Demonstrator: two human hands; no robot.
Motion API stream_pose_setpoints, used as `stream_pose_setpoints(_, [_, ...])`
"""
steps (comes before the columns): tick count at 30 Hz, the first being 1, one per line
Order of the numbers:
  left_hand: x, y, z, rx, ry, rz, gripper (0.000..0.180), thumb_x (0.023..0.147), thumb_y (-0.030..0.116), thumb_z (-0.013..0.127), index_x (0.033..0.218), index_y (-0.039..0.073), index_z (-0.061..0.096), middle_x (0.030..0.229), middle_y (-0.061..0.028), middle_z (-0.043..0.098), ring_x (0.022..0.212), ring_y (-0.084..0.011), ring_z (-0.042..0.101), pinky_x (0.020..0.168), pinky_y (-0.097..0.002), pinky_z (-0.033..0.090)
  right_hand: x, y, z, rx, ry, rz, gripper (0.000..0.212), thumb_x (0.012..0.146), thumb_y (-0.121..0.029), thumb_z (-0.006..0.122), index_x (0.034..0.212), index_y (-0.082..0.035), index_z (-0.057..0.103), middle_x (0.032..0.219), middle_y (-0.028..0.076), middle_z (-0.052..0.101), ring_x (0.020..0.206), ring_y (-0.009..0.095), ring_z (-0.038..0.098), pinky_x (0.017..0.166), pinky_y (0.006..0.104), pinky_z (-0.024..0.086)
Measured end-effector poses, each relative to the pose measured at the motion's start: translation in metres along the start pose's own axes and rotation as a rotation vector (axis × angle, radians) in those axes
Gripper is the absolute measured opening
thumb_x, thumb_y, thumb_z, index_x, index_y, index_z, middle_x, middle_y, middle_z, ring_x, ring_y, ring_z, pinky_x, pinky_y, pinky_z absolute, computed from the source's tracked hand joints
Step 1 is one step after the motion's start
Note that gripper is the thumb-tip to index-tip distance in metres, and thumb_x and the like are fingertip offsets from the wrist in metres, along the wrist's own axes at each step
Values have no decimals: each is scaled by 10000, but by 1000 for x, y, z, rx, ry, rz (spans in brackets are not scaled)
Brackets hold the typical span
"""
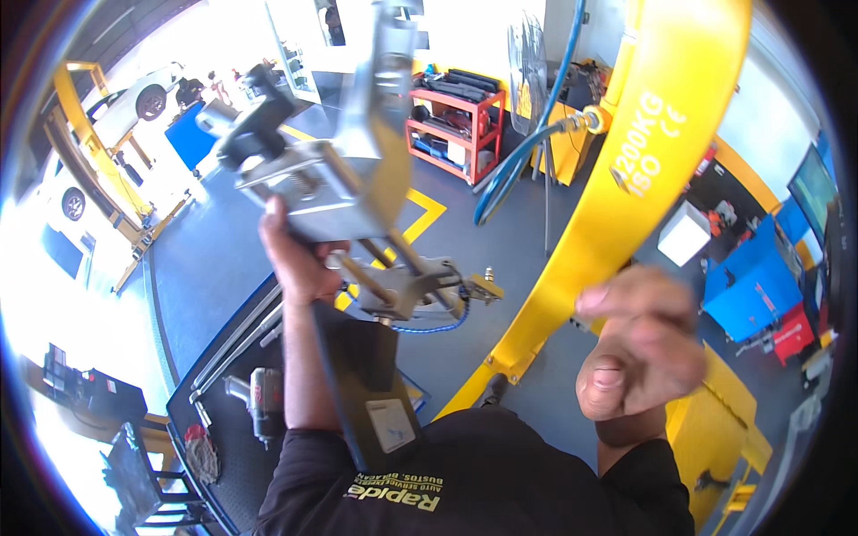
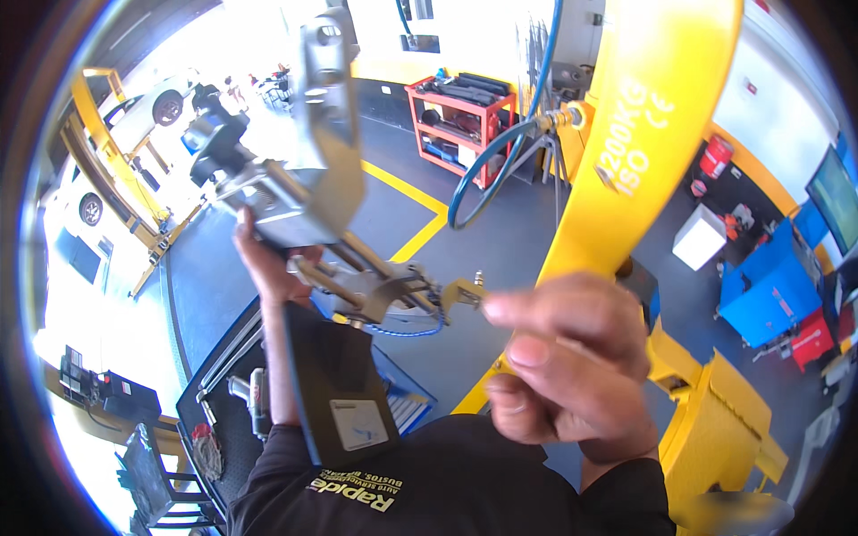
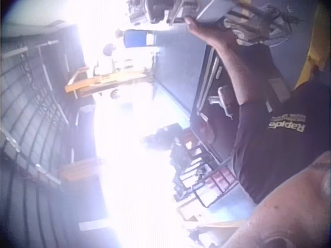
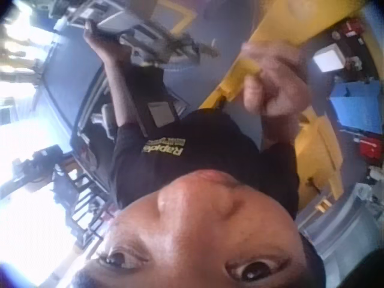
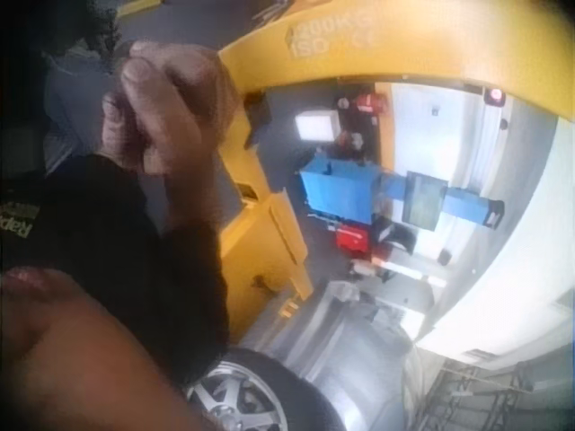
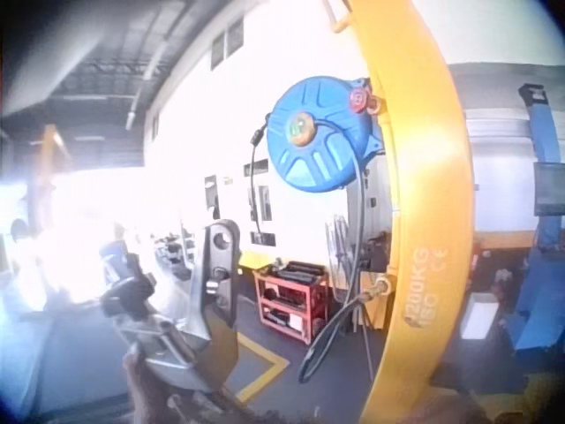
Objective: The person removes a wheel from a vehicle using an impact wrench and a torque wrench. They loosen lug nuts, remove the wheel, and then work on the brake assembly by loosening bolts on the caliper.
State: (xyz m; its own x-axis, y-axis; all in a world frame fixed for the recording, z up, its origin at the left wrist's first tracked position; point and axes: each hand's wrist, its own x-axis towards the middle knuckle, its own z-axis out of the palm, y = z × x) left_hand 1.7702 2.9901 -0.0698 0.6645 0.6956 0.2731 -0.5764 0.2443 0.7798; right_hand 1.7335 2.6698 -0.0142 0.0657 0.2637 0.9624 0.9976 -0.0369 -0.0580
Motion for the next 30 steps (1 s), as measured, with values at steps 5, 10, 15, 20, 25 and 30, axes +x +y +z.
stream_pose_setpoints(5, [71, -11, -15, -192, -84, -93, 565, 945, 667, 540, 1039, 112, 586, 691, -20, 545, 452, -134, 411, 435, -303, 310, -103, 111, -7, 69, -388, 456, 361, 846, 1, 731, 1181, -47, 608, 863, 117, 705, 714, 264, 716, 652, 348, 570])
stream_pose_setpoints(10, [129, -59, -17, -211, 33, -61, 564, 957, 680, 512, 951, 120, 573, 595, 3, 452, 435, -137, 360, 454, -307, 290, -130, 180, 10, 342, -564, 774, 532, 858, -66, 794, 1332, -45, 552, 1046, 139, 727, 820, 288, 739, 705, 371, 594])
stream_pose_setpoints(15, [200, -143, -13, -95, 33, 49, 539, 921, 633, 584, 1001, 100, 582, 654, 3, 537, 447, -103, 433, 416, -271, 335, -102, 254, 60, 252, -502, 418, 642, 858, -129, 817, 1420, -57, 515, 1396, 193, 579, 953, 321, 728, 783, 397, 607])
stream_pose_setpoints(20, [314, -253, -44, -51, 21, -54, 522, 868, 543, 691, 1098, 86, 583, 754, -19, 610, 470, -96, 504, 406, -244, 370, -115, 345, 118, -180, -523, 457, 642, 854, -116, 809, 1428, -54, 530, 1429, 216, 527, 1182, 359, 643, 933, 432, 578])
stream_pose_setpoints(25, [444, -340, -101, -18, -59, -130, 525, 816, 447, 733, 1128, 54, 579, 821, -9, 602, 489, -59, 474, 408, -223, 345, -122, 425, 186, -586, -113, 351, 302, 829, 0, 667, 1124, -49, 629, 1326, 189, 526, 1102, 319, 646, 905, 414, 567])
stream_pose_setpoints(30, [567, -372, -135, 150, -99, -289, 617, 726, 385, 814, 1171, 21, 590, 836, 2, 584, 612, -60, 517, 517, -227, 413, -93, 473, 170, -144, 42, 741, 303, 793, -29, 745, 1076, -69, 645, 1404, 144, 484, 992, 246, 656, 782, 330, 545])
